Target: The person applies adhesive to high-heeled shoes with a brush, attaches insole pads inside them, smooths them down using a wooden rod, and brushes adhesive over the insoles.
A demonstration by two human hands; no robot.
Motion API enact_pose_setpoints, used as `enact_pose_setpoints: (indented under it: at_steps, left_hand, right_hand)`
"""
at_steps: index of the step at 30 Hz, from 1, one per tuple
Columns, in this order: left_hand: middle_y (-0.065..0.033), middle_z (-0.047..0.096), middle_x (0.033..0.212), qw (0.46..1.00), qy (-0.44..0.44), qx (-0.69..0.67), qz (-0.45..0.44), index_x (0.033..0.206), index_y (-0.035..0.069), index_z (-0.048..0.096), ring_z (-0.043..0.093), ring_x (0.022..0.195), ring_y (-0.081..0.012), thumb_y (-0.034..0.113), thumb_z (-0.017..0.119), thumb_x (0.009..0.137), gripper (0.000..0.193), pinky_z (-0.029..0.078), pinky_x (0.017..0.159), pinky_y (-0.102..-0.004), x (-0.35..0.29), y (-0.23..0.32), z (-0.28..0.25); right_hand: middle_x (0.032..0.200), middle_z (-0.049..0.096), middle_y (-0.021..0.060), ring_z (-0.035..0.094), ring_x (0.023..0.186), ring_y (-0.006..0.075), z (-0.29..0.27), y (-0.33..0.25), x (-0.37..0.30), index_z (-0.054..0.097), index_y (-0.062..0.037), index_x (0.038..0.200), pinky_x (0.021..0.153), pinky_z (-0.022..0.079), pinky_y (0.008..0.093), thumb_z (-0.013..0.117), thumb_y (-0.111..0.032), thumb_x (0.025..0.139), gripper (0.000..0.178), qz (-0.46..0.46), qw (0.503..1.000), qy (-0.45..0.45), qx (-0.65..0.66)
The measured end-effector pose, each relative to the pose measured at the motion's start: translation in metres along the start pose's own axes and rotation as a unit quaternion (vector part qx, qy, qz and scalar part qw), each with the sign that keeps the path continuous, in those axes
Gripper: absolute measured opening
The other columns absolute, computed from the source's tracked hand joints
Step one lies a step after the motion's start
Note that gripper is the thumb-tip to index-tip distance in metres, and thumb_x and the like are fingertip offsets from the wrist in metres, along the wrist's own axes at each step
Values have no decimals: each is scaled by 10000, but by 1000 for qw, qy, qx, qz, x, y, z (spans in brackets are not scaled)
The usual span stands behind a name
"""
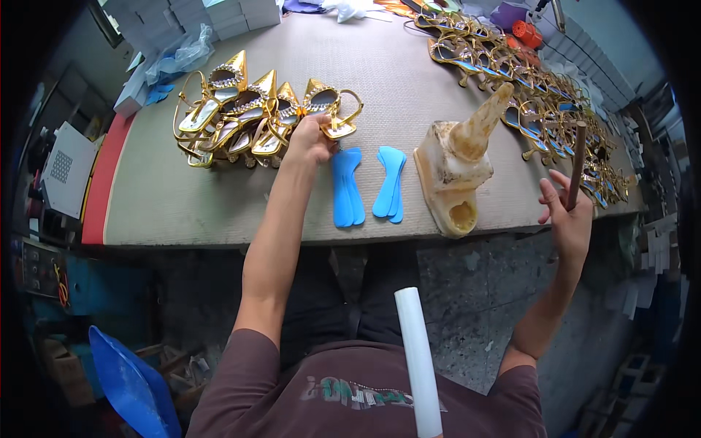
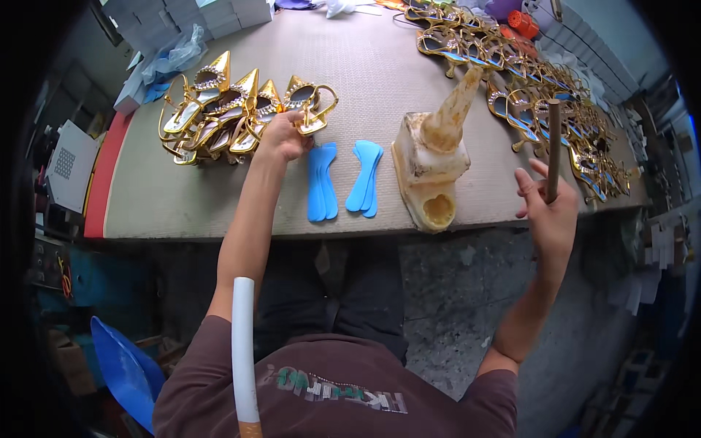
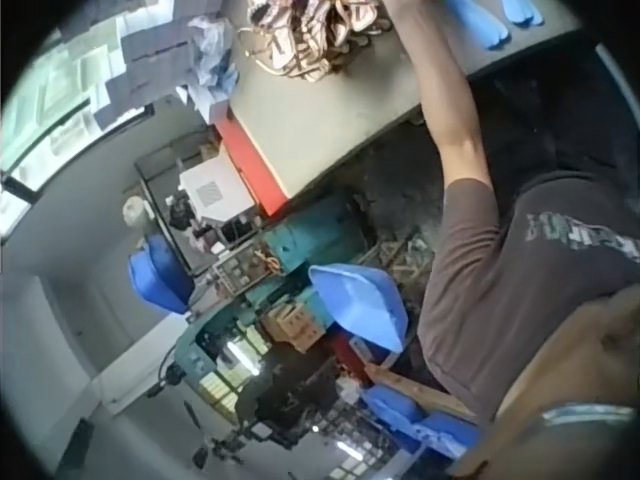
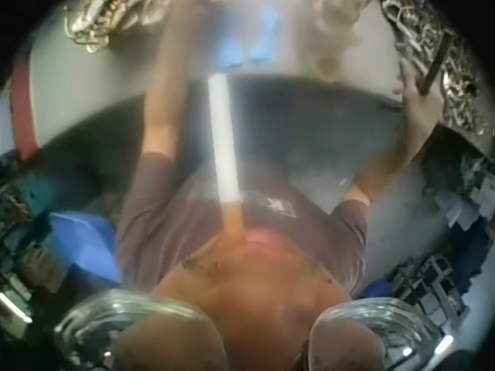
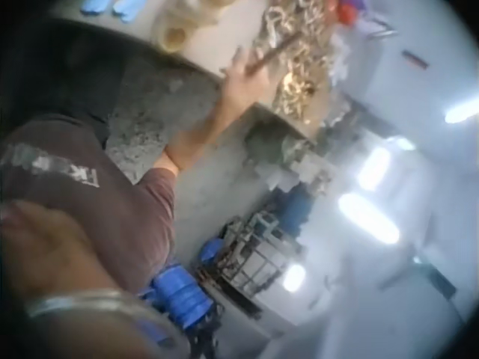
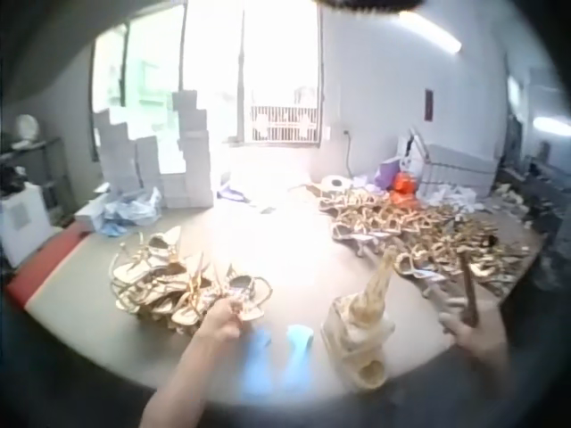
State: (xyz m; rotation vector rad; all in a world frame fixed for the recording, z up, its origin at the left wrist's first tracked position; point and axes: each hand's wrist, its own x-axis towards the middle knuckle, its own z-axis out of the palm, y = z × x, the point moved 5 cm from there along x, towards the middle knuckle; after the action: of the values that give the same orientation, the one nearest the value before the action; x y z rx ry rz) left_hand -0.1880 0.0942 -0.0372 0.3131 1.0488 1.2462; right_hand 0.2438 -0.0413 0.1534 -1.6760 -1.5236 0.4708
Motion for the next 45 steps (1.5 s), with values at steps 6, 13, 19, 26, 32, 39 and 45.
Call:
enact_pose_setpoints:
  at_steps: [6, 13, 19, 26, 32, 39, 45]
  left_hand:
    - [-143, 673, 1084, 962, -155, -35, 220, 1132, -8, 601, 612, 1067, -209, 111, 441, 967, 259, 428, 934, -364, -90, -2, 32]
    - [-222, 506, 1376, 913, -210, -54, 347, 1343, -93, 470, 539, 1225, -274, 308, 369, 996, 539, 425, 1026, -381, -249, -72, -7]
    - [-142, 629, 995, 962, -7, -74, 263, 1286, -58, 484, 611, 857, -194, 353, 359, 952, 545, 480, 787, -301, -263, -122, -86]
    - [-34, 637, 810, 994, -21, 110, 9, 1102, 14, 566, 660, 690, -116, 411, 563, 997, 410, 544, 580, -263, -234, -113, -112]
    - [-27, 642, 863, 984, -77, -4, 159, 1142, 36, 590, 623, 742, -77, 515, 269, 1063, 583, 529, 667, -241, -267, -83, -77]
    - [-122, 659, 992, 976, -32, 122, 178, 1239, -25, 465, 681, 784, -174, 295, 512, 970, 421, 569, 715, -298, -273, -79, -52]
    - [-157, 663, 922, 986, -97, 91, 98, 1222, -46, 492, 686, 761, -196, 278, 508, 964, 414, 560, 678, -278, -264, -82, -58]
  right_hand:
    - [671, 615, -8, 527, 574, 37, 93, -69, -78, 699, 29, 1092, 504, 406, 210, 778, -165, 864, 310, -52, 966, -174, 184]
    - [562, 531, 16, 483, 542, 61, 190, -117, -118, 699, 51, 877, 509, 415, 286, 621, -207, 954, 280, -107, 953, -225, 170]
    - [682, 599, 21, 545, 612, 96, 225, -94, -142, 713, 12, 1039, 578, 443, 269, 654, -157, 937, 206, -46, 809, -581, 78]
    - [730, 585, 210, 594, 721, 376, 236, -90, -150, 656, 51, 783, 691, 459, 446, 695, -50, 816, 113, -197, 872, -448, -26]
    - [721, 594, 147, 602, 674, 310, 213, -91, -154, 710, 0, 887, 634, 484, 385, 690, -9, 798, 92, -265, 913, -305, -52]
    - [852, 714, 111, 717, 771, 164, 218, -85, -170, 685, 74, 1057, 713, 559, 259, 627, 36, 918, 155, -133, 936, -185, 268]
    - [998, 702, 112, 717, 790, 161, 213, -76, -159, 657, 73, 1146, 729, 555, 237, 680, 50, 877, 271, -82, 921, -257, 280]
